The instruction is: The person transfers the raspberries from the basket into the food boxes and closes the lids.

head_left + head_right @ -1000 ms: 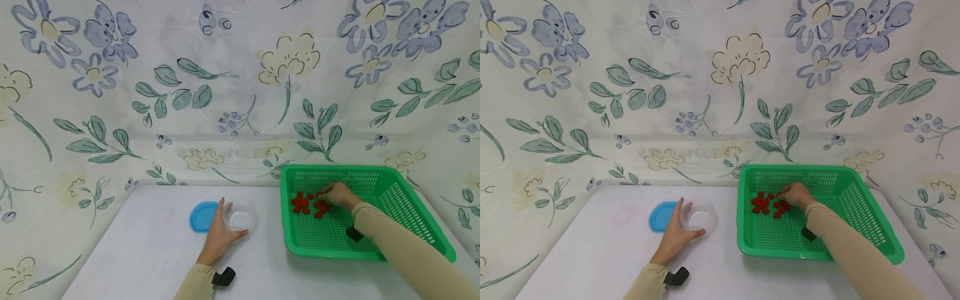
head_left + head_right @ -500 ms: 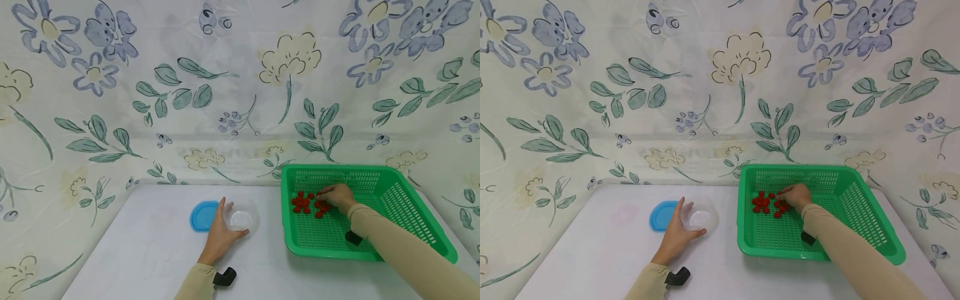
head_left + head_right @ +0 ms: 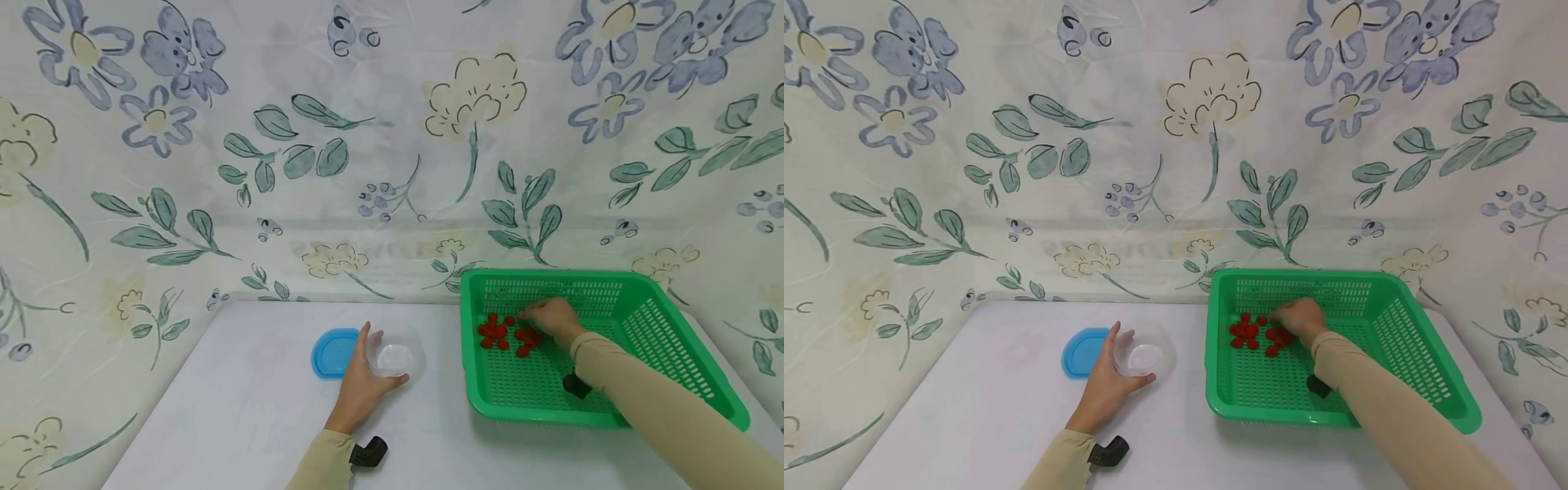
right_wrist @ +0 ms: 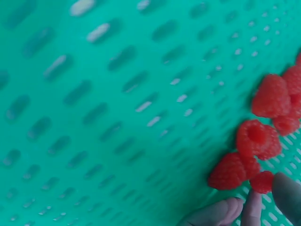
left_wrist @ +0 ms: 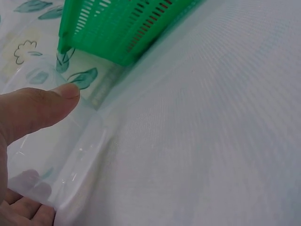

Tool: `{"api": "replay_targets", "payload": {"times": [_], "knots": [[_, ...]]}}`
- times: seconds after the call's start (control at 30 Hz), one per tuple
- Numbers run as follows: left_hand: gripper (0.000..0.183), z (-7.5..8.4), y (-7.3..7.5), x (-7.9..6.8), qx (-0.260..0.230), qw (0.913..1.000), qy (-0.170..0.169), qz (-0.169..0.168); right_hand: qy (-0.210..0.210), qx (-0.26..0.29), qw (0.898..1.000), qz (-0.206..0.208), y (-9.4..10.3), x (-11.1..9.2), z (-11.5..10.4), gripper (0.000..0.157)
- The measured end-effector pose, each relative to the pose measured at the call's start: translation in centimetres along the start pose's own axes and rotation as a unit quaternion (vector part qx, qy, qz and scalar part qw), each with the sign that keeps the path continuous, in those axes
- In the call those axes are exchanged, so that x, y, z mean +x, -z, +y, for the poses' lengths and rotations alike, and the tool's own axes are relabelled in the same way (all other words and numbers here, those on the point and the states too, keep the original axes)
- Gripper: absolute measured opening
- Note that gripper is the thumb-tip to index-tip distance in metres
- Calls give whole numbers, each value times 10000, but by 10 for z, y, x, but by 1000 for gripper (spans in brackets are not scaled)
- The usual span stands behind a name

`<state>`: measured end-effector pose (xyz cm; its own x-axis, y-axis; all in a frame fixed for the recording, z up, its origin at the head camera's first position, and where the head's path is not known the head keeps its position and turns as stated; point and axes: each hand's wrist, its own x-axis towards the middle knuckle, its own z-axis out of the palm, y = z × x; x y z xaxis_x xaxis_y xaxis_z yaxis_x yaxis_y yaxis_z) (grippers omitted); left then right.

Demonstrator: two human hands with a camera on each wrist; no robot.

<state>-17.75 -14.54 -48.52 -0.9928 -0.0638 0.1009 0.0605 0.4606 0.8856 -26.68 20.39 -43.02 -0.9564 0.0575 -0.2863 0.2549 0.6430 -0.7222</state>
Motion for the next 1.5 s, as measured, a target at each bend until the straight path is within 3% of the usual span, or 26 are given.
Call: {"api": "replay_targets", "payload": {"times": [0.37,0.77,1.07,1.5], "knots": [[115,-1,0,-1,185,9997,-154,5,492,69,9987,-124,8,-11,-12,48],[114,-4,-1,-1,232,9993,-279,38,816,809,9932,-211,15,-34,-35,47],[115,-5,0,0,192,9995,-244,27,1053,744,9917,-1,15,-62,-53,44],[115,-6,0,0,171,9995,-273,23,1267,1156,9852,-32,17,-98,-78,38]]}}
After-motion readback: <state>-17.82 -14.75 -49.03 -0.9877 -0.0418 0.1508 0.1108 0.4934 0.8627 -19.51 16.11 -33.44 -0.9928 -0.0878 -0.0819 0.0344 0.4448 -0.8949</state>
